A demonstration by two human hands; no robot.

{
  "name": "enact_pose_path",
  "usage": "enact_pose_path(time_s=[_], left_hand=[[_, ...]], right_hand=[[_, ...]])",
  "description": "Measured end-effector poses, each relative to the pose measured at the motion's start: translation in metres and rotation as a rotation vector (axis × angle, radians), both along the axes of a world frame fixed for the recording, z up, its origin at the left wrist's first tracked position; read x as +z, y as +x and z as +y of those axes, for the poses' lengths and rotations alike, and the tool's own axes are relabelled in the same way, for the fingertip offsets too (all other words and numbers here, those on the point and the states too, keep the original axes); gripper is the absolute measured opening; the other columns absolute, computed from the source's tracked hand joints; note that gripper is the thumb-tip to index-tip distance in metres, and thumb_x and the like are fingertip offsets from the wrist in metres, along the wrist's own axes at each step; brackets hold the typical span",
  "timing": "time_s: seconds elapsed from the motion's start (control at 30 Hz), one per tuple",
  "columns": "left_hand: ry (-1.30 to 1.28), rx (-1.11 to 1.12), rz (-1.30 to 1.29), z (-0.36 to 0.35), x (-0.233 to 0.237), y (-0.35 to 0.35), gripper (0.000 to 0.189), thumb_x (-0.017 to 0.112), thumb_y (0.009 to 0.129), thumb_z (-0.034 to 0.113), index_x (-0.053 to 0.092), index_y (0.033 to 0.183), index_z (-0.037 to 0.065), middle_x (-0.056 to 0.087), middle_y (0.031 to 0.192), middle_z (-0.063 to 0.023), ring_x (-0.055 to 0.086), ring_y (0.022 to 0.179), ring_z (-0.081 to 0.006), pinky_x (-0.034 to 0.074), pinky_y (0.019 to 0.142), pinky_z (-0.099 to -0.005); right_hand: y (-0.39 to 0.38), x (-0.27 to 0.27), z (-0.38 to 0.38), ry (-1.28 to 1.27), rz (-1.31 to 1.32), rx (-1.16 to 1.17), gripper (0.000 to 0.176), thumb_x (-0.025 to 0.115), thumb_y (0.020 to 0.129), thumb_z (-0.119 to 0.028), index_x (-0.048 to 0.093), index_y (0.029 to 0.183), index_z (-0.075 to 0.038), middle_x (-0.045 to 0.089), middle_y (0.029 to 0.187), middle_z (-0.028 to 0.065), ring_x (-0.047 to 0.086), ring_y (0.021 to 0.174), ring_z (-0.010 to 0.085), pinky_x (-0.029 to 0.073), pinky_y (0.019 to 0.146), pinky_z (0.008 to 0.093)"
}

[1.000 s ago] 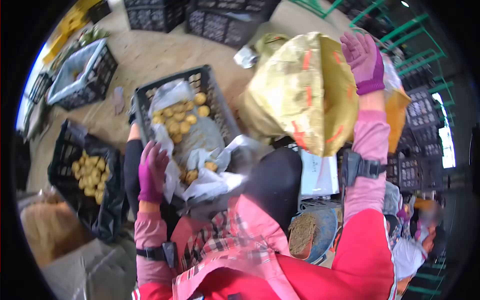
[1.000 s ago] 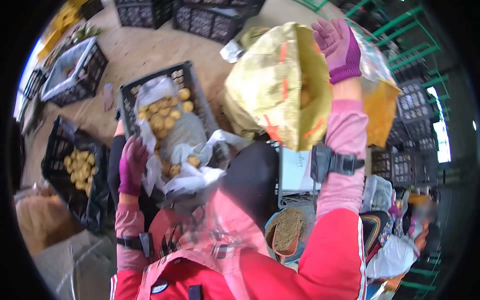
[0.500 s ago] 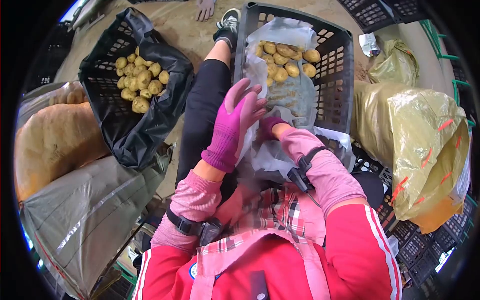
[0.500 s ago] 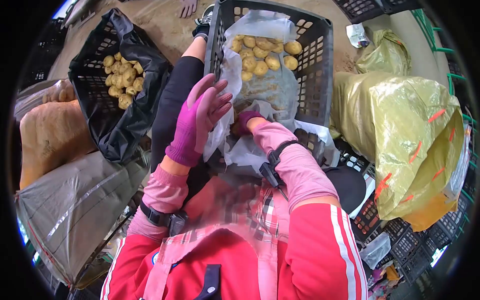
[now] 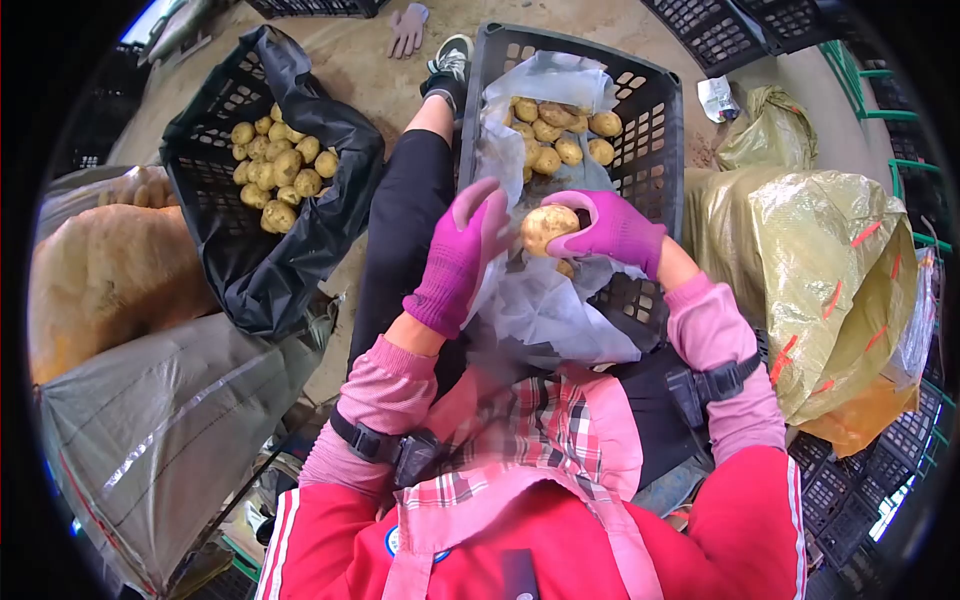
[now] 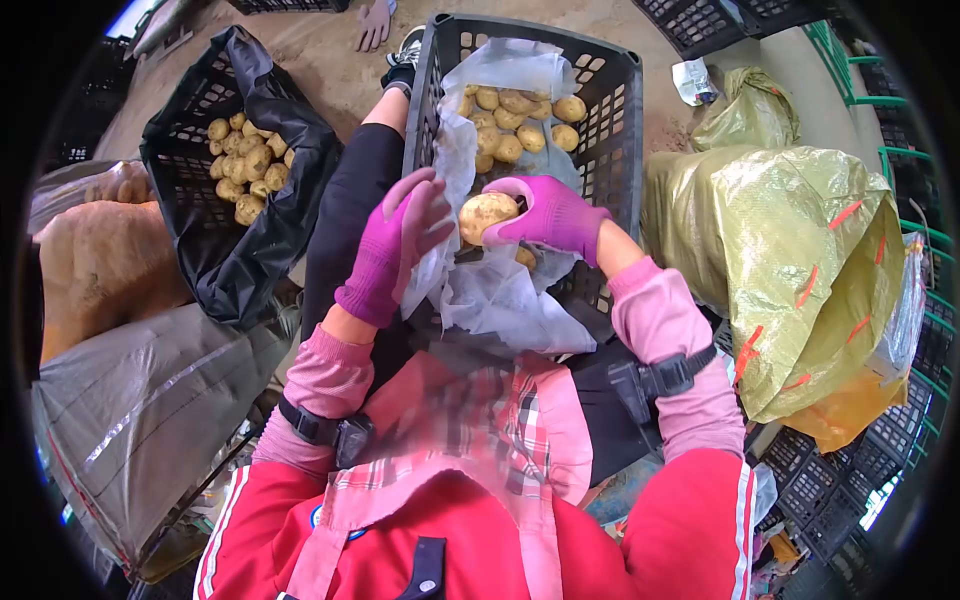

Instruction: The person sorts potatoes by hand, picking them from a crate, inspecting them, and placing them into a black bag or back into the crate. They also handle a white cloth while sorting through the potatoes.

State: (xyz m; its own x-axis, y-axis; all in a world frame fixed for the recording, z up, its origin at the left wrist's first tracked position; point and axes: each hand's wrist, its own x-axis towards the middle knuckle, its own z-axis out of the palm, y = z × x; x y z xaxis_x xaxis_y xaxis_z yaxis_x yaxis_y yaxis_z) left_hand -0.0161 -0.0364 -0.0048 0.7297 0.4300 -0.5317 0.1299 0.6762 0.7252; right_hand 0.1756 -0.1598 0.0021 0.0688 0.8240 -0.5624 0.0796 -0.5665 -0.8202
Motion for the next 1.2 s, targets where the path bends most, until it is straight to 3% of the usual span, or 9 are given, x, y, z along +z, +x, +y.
enact_pose_path(time_s=[0.07,0.2,0.3,0.43,0.7,0.77,0.97,1.07,1.2], left_hand=[[-0.36,-0.174,0.06,0.0,0.009,0.001,0.055,0.04,0.102,0.046,0.041,0.141,0.006,0.052,0.133,-0.0135,0.06,0.112,-0.029,0.054,0.09,-0.0402],[-0.276,-0.194,-0.233,0.001,0.016,-0.01,0.055,0.035,0.103,0.047,0.041,0.141,0.008,0.054,0.13,-0.0131,0.059,0.115,-0.0306,0.054,0.092,-0.0418],[-0.069,-0.082,-0.225,0.0,0.017,-0.005,0.054,0.033,0.103,0.046,0.04,0.141,0.008,0.054,0.13,-0.013,0.058,0.117,-0.0307,0.052,0.094,-0.0451],[0.557,-0.173,-0.118,0.008,-0.004,-0.005,0.059,0.035,0.102,0.05,0.038,0.142,0.007,0.052,0.132,-0.0138,0.056,0.119,-0.0314,0.05,0.096,-0.051],[-0.351,0.075,-0.272,0.01,0.009,0.007,0.058,0.037,0.101,0.05,0.04,0.138,0.006,0.052,0.133,-0.0165,0.058,0.118,-0.0308,0.051,0.095,-0.0489],[0.578,-0.011,-0.288,0.005,-0.009,0.0,0.053,0.035,0.103,0.045,0.042,0.137,0.005,0.055,0.129,-0.017,0.06,0.114,-0.0296,0.051,0.095,-0.044],[0.579,-0.352,-0.179,0.005,-0.002,-0.003,0.044,0.036,0.104,0.03,0.047,0.13,-0.003,0.066,0.111,-0.017,0.065,0.105,-0.0247,0.051,0.092,-0.0327],[1.05,-0.622,-0.243,0.006,0.0,-0.004,0.055,0.031,0.105,0.04,0.046,0.133,-0.005,0.068,0.106,-0.0114,0.064,0.103,-0.0194,0.049,0.09,-0.0306],[0.174,-0.541,-0.112,-0.009,0.018,-0.003,0.063,0.036,0.103,0.047,0.038,0.144,0.0,0.06,0.123,-0.0109,0.059,0.111,-0.0168,0.046,0.097,-0.0301]], right_hand=[[-0.009,0.019,-0.008,0.313,0.003,-0.097,0.056,0.074,0.083,-0.024,0.056,0.13,0.0,0.064,0.117,0.0072,0.06,0.102,0.0113,0.049,0.086,0.0265],[0.018,-0.031,-0.01,0.171,0.104,-0.336,0.048,0.069,0.084,-0.022,0.06,0.127,-0.001,0.065,0.121,0.0112,0.063,0.106,0.0197,0.048,0.091,0.0318],[0.037,-0.15,-0.022,-0.22,-0.62,0.252,0.043,0.07,0.074,-0.034,0.072,0.105,-0.004,0.07,0.105,0.0192,0.068,0.094,0.0325,0.053,0.086,0.0372],[0.0,-0.218,-0.039,-0.523,-0.684,0.636,0.045,0.065,0.076,-0.038,0.07,0.111,-0.009,0.066,0.115,0.0187,0.063,0.107,0.0353,0.05,0.092,0.0411],[0.002,-0.154,-0.007,-0.375,-0.536,0.596,0.053,0.063,0.076,-0.048,0.07,0.109,-0.008,0.067,0.113,0.0205,0.063,0.104,0.0389,0.05,0.089,0.0441],[0.025,-0.172,-0.016,-0.465,-0.566,0.673,0.059,0.07,0.071,-0.05,0.068,0.11,-0.005,0.068,0.109,0.0203,0.065,0.101,0.0373,0.051,0.087,0.0432],[0.049,-0.003,-0.03,-0.068,-0.37,0.158,0.065,0.086,0.063,-0.032,0.063,0.117,-0.003,0.069,0.106,0.0121,0.066,0.096,0.0211,0.051,0.085,0.0323],[0.022,0.046,-0.045,0.12,-0.133,-0.104,0.064,0.085,0.067,-0.02,0.059,0.122,-0.001,0.067,0.111,0.0095,0.063,0.101,0.0165,0.049,0.09,0.0306],[-0.016,0.054,-0.049,0.357,-0.288,-0.216,0.065,0.084,0.068,-0.013,0.056,0.126,-0.003,0.06,0.125,0.0071,0.058,0.115,0.0174,0.047,0.096,0.0325]])
